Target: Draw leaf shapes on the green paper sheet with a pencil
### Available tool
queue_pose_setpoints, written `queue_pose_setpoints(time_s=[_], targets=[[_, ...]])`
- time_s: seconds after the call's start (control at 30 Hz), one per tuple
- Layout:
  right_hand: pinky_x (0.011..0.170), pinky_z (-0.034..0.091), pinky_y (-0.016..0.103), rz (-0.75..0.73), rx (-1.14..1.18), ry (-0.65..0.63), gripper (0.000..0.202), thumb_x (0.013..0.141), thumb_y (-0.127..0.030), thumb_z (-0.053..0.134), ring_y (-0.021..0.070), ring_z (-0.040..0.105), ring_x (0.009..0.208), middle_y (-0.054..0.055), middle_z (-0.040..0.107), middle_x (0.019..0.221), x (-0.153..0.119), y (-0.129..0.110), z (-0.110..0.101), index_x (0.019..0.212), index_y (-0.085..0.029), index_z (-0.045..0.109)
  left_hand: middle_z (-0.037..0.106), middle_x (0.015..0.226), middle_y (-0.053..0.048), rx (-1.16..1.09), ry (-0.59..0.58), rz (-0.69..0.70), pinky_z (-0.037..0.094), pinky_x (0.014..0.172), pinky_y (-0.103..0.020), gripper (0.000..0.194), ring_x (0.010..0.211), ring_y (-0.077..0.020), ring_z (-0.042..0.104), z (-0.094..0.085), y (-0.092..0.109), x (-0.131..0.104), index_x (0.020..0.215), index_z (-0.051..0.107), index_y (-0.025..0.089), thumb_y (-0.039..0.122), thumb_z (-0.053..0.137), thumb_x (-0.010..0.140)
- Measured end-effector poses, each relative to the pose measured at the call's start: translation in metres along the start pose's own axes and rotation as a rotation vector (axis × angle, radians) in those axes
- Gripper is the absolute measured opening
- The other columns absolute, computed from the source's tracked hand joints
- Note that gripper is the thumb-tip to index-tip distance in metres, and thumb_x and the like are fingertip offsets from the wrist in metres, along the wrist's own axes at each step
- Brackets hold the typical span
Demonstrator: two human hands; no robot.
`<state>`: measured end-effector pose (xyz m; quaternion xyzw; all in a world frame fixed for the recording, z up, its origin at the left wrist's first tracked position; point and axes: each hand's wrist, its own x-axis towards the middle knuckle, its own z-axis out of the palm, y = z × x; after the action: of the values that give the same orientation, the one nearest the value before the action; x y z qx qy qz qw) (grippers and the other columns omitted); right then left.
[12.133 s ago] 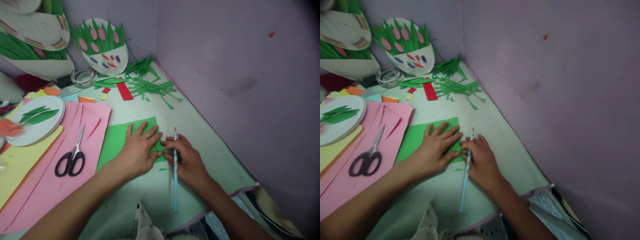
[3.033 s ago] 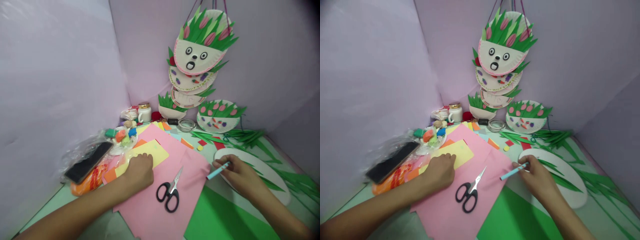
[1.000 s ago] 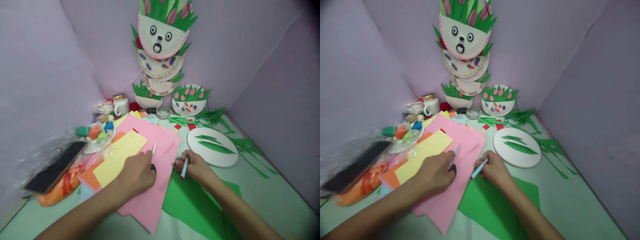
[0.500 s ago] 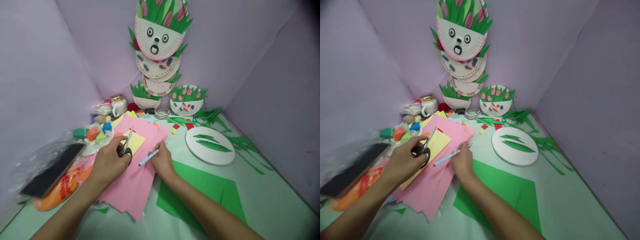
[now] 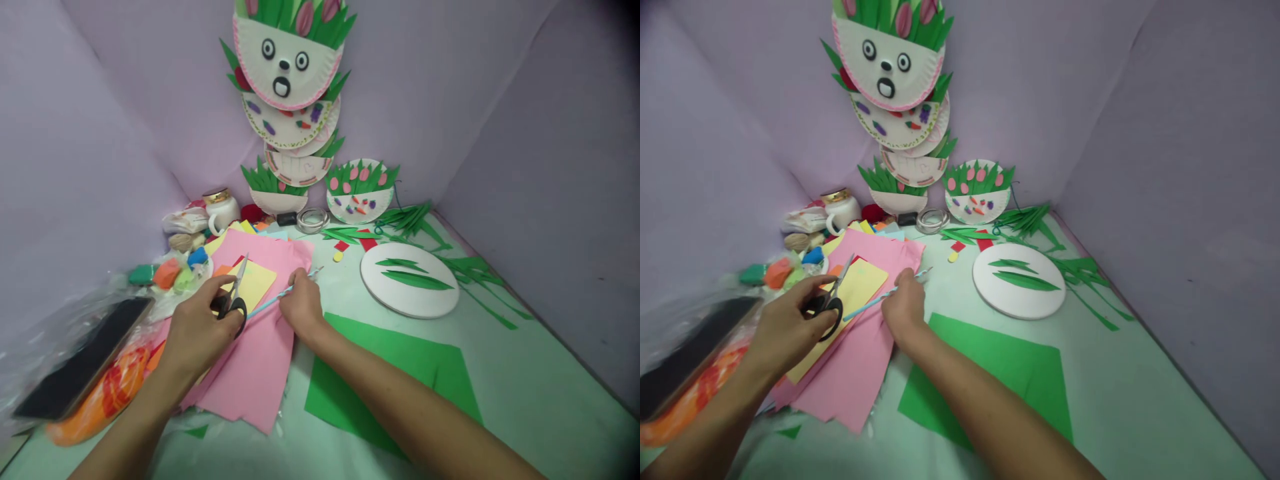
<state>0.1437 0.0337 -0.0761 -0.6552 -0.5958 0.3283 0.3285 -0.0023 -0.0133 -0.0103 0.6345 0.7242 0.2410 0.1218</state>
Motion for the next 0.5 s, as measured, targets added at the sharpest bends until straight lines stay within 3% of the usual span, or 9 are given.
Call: queue_pose_setpoints(time_s=[0.1, 0.2, 0.37, 0.43, 0.5], targets=[[0.056, 0.035, 0.026, -0.026, -0.072, -0.046, 0.021, 0.068, -0.008, 0.058, 0.0204, 0.059, 0.073, 0.005, 0.063, 0.079, 0.009, 0.0, -0.008, 0.084, -0.02, 0.05, 0.067, 0.091, -0.002, 0.07, -0.022, -0.016, 0.045, 0.067, -0.028, 0.051, 0.084, -0.0213, 0.063, 0.002, 0.005, 0.001, 0.116, 0.056, 0.023, 0.03, 0.051, 0.066], [0.057, 0.035, 0.028, -0.046, -0.171, -0.096, 0.013, 0.076, -0.027, 0.064, 0.0252, 0.061, 0.078, 0.01, 0.066, 0.082, 0.015, 0.001, -0.033, 0.08, -0.019, 0.054, 0.067, 0.093, -0.004, 0.247, -0.058, 0.0, 0.044, 0.066, -0.03, 0.047, 0.084, -0.0235, 0.063, 0.01, 0.007, 0.002, 0.12, 0.054, 0.024, 0.03, 0.048, 0.074], [0.058, 0.032, 0.03, -0.089, -0.321, -0.086, 0.027, 0.085, -0.046, 0.056, 0.0272, 0.061, 0.078, 0.011, 0.066, 0.081, -0.003, 0.003, -0.099, 0.086, -0.019, 0.057, 0.066, 0.097, -0.01, 0.472, -0.124, 0.113, 0.047, 0.071, -0.035, 0.041, 0.091, -0.0284, 0.063, 0.022, -0.008, 0.012, 0.12, 0.054, 0.019, 0.03, 0.04, 0.083], [0.054, 0.029, 0.028, -0.11, -0.378, -0.041, 0.026, 0.084, -0.049, 0.057, 0.0224, 0.059, 0.068, 0.004, 0.063, 0.07, -0.022, 0.014, -0.13, 0.083, -0.022, 0.056, 0.065, 0.101, -0.012, 0.466, -0.189, 0.189, 0.047, 0.083, -0.038, 0.036, 0.1, -0.0299, 0.059, 0.022, -0.012, 0.012, 0.112, 0.058, 0.018, 0.032, 0.041, 0.083], [0.05, 0.028, 0.027, -0.058, -0.349, 0.035, 0.027, 0.083, -0.05, 0.057, 0.0181, 0.053, 0.055, -0.001, 0.056, 0.057, -0.049, 0.032, -0.16, 0.076, -0.024, 0.054, 0.06, 0.114, -0.015, 0.414, -0.167, 0.302, 0.041, 0.096, -0.043, 0.037, 0.113, -0.0316, 0.053, 0.022, -0.009, 0.004, 0.111, 0.058, 0.016, 0.035, 0.041, 0.085]])
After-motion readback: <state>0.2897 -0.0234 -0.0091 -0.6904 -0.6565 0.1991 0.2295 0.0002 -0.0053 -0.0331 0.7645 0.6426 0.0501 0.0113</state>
